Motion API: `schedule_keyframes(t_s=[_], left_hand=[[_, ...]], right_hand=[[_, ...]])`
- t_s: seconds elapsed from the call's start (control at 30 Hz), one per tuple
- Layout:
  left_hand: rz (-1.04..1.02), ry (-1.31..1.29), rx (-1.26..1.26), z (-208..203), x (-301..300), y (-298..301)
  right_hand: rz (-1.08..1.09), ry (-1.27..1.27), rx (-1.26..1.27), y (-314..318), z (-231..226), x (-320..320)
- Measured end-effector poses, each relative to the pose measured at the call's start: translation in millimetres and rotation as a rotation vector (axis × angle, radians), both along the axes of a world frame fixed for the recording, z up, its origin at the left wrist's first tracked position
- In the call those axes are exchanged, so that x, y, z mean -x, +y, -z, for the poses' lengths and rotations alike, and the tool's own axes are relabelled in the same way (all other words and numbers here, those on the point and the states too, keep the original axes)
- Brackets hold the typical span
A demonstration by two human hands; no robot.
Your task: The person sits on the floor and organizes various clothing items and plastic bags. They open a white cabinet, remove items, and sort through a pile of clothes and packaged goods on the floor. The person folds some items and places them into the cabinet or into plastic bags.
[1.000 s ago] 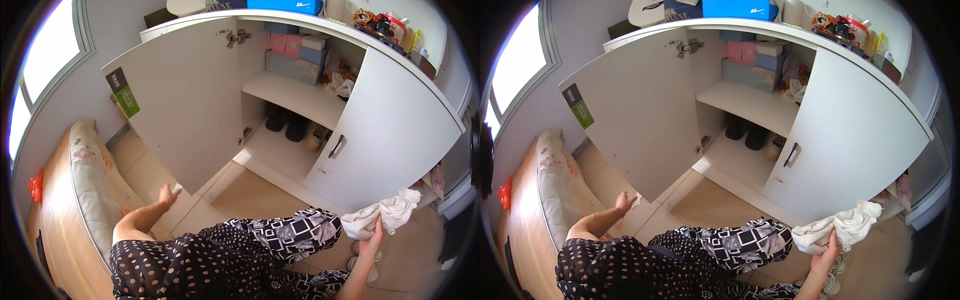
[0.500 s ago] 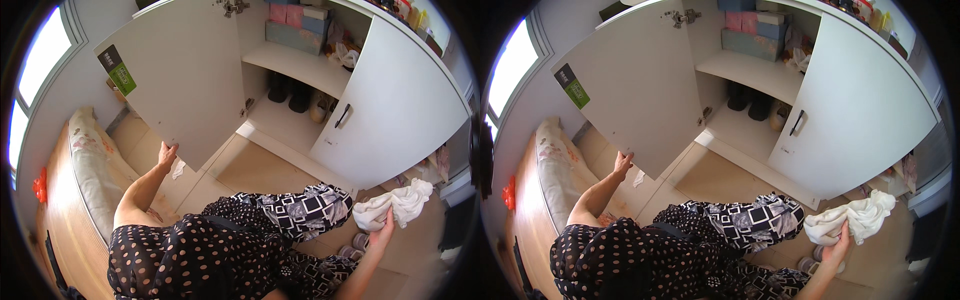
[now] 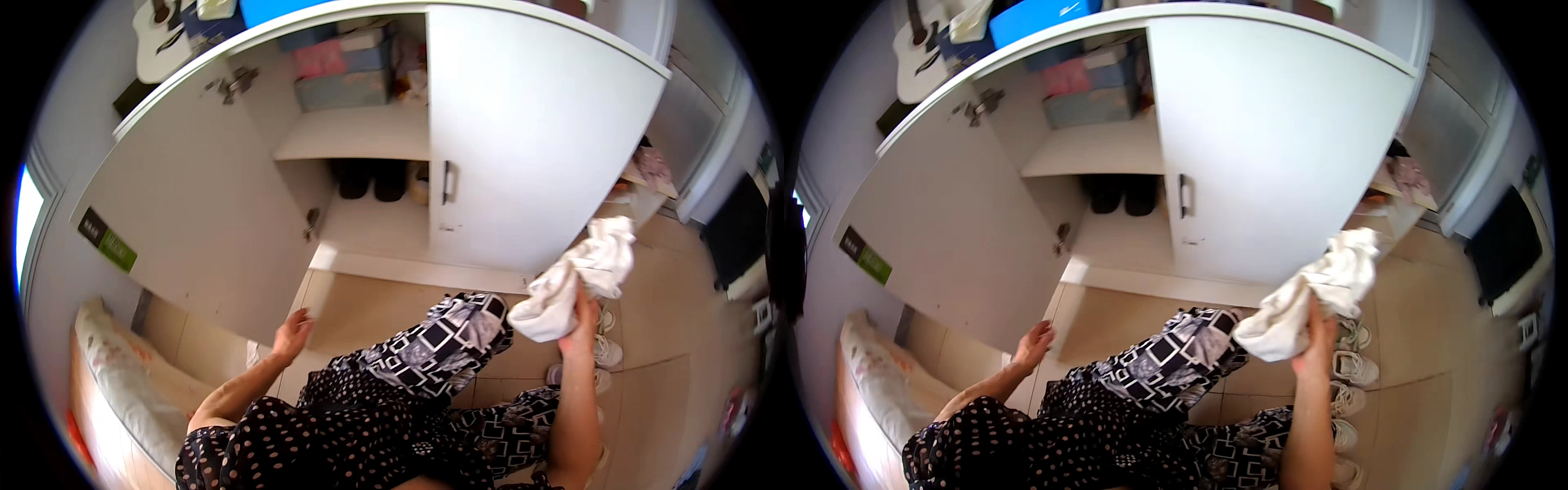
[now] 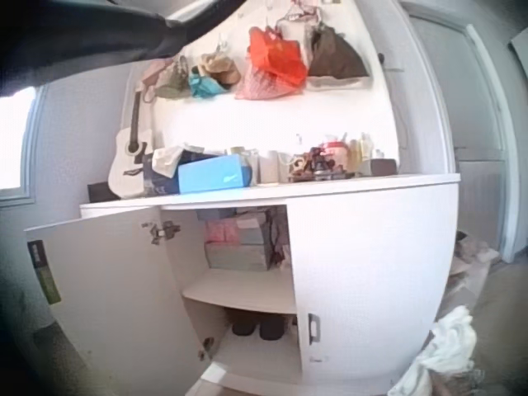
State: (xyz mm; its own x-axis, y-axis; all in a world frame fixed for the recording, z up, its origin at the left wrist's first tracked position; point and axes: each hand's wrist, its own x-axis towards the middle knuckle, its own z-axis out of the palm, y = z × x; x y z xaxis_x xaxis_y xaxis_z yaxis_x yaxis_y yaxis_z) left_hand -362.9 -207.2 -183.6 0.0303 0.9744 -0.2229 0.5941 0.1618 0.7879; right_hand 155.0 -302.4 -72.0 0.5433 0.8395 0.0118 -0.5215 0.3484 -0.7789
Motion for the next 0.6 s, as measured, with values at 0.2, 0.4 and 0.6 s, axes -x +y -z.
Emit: schedule_keyframes(t_s=[0.2, 0.4, 0.6], left_hand=[[0.948, -0.267, -0.483, -137.0, -256.3, 17.8], [0.920, -0.920, -0.014, -143.3, -362.8, 21.3], [0.577, -0.344, -1.172, -275.9, -351.0, 108.6]], right_hand=[[-0.037, -0.498, 0.371, 9.8, -26.4, 42.8], [-0.192, -0.686, 0.013, 8.0, -11.1, 38.7], [0.008, -0.594, 0.002, -21.0, -20.3, 38.2]])
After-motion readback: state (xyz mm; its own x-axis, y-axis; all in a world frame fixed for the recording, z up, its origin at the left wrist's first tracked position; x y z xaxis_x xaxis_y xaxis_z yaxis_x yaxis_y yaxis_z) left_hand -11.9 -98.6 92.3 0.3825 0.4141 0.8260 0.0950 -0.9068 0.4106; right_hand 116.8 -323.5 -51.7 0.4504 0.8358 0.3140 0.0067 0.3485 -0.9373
